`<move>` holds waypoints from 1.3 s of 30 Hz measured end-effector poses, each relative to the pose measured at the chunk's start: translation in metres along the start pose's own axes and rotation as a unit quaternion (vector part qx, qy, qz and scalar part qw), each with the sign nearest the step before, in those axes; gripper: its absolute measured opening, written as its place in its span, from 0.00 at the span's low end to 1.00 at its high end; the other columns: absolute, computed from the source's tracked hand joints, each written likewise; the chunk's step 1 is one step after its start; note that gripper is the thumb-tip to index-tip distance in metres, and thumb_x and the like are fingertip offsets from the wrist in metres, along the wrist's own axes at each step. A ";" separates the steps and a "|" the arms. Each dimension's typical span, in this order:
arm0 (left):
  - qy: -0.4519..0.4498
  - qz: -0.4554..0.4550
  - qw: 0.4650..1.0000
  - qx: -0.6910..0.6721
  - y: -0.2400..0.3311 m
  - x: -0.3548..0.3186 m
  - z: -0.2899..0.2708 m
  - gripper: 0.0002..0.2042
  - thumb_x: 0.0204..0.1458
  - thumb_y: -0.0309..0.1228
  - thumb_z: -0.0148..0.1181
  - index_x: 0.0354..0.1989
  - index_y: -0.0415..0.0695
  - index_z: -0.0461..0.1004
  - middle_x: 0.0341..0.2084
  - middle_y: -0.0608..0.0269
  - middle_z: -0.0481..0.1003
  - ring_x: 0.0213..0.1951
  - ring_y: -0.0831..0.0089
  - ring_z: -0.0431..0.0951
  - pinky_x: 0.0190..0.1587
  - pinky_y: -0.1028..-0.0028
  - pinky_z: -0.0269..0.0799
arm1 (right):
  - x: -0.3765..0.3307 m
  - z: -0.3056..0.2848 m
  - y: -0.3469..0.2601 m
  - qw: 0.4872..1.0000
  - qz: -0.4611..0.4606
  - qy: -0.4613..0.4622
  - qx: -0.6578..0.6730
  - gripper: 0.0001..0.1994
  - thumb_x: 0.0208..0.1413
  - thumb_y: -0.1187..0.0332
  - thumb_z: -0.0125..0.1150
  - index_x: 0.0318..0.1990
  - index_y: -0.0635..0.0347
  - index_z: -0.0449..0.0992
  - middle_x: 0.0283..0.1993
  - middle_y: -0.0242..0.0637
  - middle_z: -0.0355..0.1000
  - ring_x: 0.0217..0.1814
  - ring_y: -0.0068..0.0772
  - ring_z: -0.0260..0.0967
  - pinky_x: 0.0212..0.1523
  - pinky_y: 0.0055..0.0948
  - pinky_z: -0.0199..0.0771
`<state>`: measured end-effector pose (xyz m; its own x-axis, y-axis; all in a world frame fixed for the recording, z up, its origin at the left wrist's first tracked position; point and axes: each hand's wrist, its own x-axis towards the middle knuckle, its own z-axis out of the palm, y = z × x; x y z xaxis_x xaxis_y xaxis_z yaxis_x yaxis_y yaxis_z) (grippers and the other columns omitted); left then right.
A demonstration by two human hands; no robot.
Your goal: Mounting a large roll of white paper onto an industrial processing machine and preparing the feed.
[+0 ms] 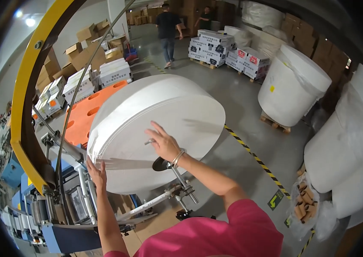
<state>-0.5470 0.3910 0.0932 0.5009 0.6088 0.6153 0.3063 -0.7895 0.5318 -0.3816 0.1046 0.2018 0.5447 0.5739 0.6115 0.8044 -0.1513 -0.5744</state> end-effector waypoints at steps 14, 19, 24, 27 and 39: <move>0.056 0.014 0.995 -0.081 0.074 0.040 0.004 0.08 0.46 0.29 0.57 0.32 0.37 0.73 0.31 0.56 0.71 0.31 0.67 0.71 0.34 0.75 0.66 | 0.077 -0.023 0.072 0.991 -0.046 0.052 -0.113 0.29 0.39 0.72 0.62 0.53 0.47 0.61 0.55 0.40 0.57 0.44 0.36 0.66 0.42 0.32 0.69; 0.082 0.003 0.994 -0.070 0.104 0.041 0.020 0.07 0.46 0.26 0.56 0.35 0.40 0.72 0.33 0.56 0.71 0.35 0.64 0.71 0.36 0.71 0.68 | 0.081 -0.037 0.090 0.990 -0.007 0.090 -0.105 0.21 0.38 0.69 0.64 0.44 0.48 0.70 0.48 0.35 0.62 0.43 0.34 0.67 0.42 0.30 0.69; 0.158 0.015 0.984 -0.084 0.124 0.036 0.035 0.08 0.46 0.24 0.55 0.35 0.40 0.72 0.34 0.56 0.70 0.37 0.62 0.71 0.38 0.69 0.66 | 0.082 -0.049 0.111 0.988 -0.025 0.117 -0.100 0.20 0.38 0.68 0.65 0.44 0.47 0.71 0.47 0.35 0.63 0.40 0.34 0.68 0.38 0.29 0.70; 0.198 0.019 0.979 -0.048 0.134 0.038 0.052 0.11 0.46 0.25 0.56 0.39 0.41 0.71 0.36 0.55 0.70 0.40 0.61 0.68 0.41 0.68 0.64 | 0.080 -0.051 0.121 0.991 -0.025 0.109 -0.078 0.21 0.38 0.69 0.65 0.45 0.46 0.70 0.47 0.36 0.62 0.41 0.33 0.68 0.38 0.28 0.71; 0.288 -0.029 0.944 0.159 0.163 0.037 0.079 0.14 0.53 0.36 0.49 0.46 0.46 0.71 0.41 0.57 0.69 0.44 0.65 0.63 0.43 0.65 0.61 | 0.072 -0.064 0.146 0.993 -0.110 0.025 -0.045 0.26 0.44 0.75 0.55 0.55 0.51 0.62 0.50 0.44 0.59 0.38 0.30 0.70 0.25 0.24 0.74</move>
<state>-0.4147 0.2788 0.1564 -0.0184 0.5207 0.8536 0.5922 -0.6822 0.4289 -0.2098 0.0720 0.1970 0.3625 0.5600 0.7450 0.9220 -0.0989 -0.3743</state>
